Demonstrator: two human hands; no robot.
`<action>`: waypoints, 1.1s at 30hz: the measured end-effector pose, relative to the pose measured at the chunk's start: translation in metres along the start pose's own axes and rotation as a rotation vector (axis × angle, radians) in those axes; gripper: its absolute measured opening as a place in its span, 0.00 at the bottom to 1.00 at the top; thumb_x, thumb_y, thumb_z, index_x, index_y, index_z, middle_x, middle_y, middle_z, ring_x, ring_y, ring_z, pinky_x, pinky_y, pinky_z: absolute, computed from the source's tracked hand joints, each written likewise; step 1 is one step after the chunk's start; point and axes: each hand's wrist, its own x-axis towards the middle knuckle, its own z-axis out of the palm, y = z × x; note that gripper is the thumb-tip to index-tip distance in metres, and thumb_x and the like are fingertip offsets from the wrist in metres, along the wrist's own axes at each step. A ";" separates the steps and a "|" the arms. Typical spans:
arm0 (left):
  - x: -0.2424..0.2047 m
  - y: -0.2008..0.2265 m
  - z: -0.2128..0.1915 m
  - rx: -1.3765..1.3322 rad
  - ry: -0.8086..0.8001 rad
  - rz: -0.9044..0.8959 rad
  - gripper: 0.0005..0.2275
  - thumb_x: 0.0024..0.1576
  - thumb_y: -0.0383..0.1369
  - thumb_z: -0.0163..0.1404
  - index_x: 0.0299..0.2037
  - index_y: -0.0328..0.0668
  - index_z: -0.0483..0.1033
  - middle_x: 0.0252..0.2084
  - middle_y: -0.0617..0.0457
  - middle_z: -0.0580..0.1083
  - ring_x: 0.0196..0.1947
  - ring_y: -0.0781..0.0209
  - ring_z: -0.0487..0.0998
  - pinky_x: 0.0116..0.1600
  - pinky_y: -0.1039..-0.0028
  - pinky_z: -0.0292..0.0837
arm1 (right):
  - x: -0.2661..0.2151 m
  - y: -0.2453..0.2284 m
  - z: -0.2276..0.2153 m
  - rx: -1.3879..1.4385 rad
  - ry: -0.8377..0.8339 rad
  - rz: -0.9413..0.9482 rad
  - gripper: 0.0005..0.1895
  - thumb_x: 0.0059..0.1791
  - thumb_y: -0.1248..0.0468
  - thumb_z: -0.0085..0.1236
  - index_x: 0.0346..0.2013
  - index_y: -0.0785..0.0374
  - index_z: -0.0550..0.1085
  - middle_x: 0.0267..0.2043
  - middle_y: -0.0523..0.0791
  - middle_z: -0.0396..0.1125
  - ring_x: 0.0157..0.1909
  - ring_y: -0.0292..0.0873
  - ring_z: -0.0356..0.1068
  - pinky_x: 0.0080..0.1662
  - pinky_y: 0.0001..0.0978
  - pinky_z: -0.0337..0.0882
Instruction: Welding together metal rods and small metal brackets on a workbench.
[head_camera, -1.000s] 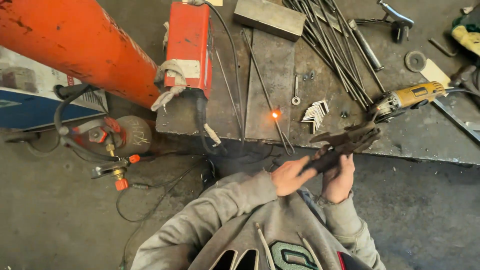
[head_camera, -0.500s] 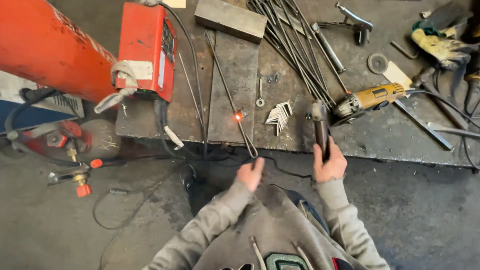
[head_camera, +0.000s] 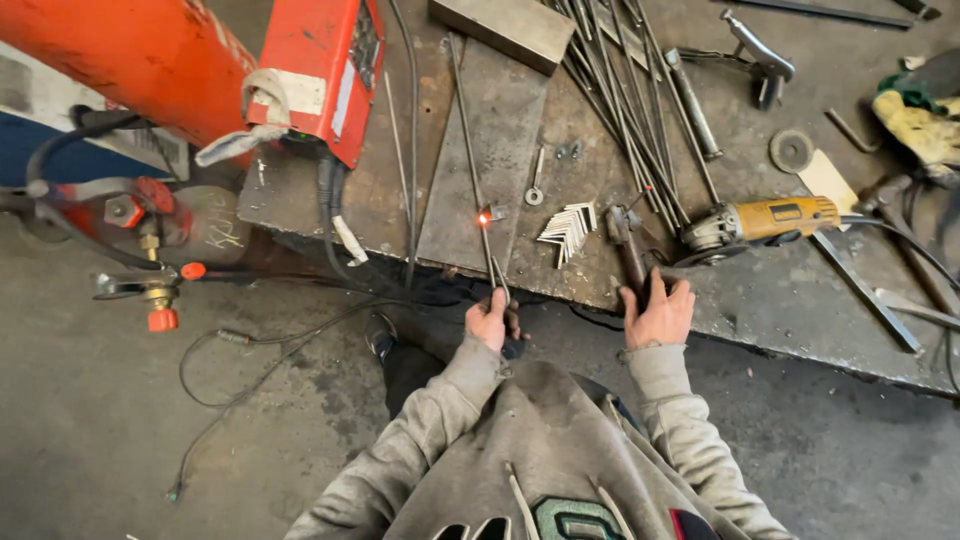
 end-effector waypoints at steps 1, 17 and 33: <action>-0.002 0.004 0.005 0.000 -0.007 0.000 0.19 0.66 0.45 0.46 0.37 0.31 0.72 0.18 0.49 0.67 0.14 0.57 0.67 0.24 0.58 0.74 | -0.003 -0.008 -0.017 -0.005 0.005 0.002 0.29 0.49 0.53 0.67 0.58 0.68 0.75 0.44 0.56 0.64 0.44 0.60 0.64 0.46 0.49 0.68; -0.127 0.163 0.049 0.546 0.233 0.375 0.19 0.64 0.44 0.46 0.28 0.36 0.73 0.16 0.50 0.65 0.14 0.52 0.67 0.21 0.57 0.67 | 0.095 -0.116 -0.010 0.244 -0.181 -0.241 0.11 0.51 0.59 0.62 0.41 0.63 0.76 0.40 0.53 0.71 0.37 0.59 0.73 0.37 0.49 0.72; -0.123 0.167 0.010 1.791 0.546 1.044 0.10 0.63 0.37 0.52 0.42 0.35 0.75 0.30 0.50 0.71 0.26 0.55 0.77 0.28 0.69 0.73 | 0.169 -0.134 0.102 0.014 -0.360 0.128 0.29 0.41 0.46 0.73 0.36 0.70 0.76 0.40 0.62 0.72 0.43 0.66 0.74 0.45 0.54 0.75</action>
